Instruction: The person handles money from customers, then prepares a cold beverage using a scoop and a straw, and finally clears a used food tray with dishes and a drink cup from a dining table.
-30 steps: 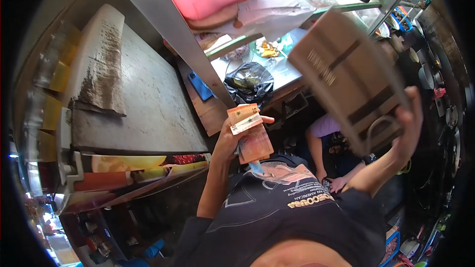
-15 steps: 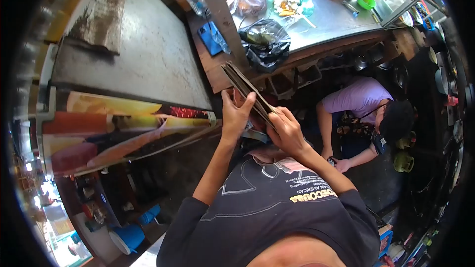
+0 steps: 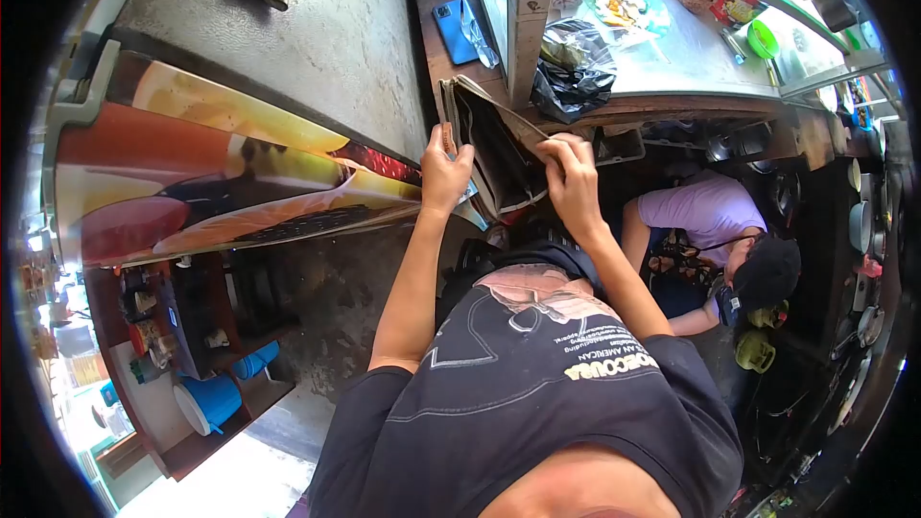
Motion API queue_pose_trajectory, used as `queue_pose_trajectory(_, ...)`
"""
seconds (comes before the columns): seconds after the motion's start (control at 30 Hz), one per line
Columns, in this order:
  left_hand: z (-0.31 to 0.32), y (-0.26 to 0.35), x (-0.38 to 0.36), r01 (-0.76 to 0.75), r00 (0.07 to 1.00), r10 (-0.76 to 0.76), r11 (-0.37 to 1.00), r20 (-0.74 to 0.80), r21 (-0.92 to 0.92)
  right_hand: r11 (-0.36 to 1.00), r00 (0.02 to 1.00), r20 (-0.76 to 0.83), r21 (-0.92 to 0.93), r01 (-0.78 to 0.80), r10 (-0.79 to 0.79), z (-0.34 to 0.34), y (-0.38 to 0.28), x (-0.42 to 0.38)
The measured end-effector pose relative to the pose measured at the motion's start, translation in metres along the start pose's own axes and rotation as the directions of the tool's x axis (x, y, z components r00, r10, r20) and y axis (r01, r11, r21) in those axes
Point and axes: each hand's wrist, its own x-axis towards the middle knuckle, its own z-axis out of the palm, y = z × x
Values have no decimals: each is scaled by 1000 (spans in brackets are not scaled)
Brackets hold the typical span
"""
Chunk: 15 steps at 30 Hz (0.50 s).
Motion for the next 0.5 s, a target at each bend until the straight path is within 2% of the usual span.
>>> queue_pose_trajectory(0.07,-4,11,1,2,1000,-2,999,11,51,979,1000,7,-204,2,-1,-7,-4,9)
queue_pose_trajectory(0.17,-4,26,4,47,998,-52,975,19,216,991,994,105,-135,17,-3,7,7,12)
queue_pose_trajectory(0.37,7,21,17,-7,999,13,984,-29,176,979,989,141,-187,80,-54,14,-10,21)
queue_pose_trajectory(0.4,10,20,17,40,999,-40,969,-7,245,977,987,151,-199,79,-49,17,-13,22)
queue_pose_trajectory(0.5,22,27,13,56,998,-54,960,-15,276,967,972,233,-239,82,-25,28,-5,17)
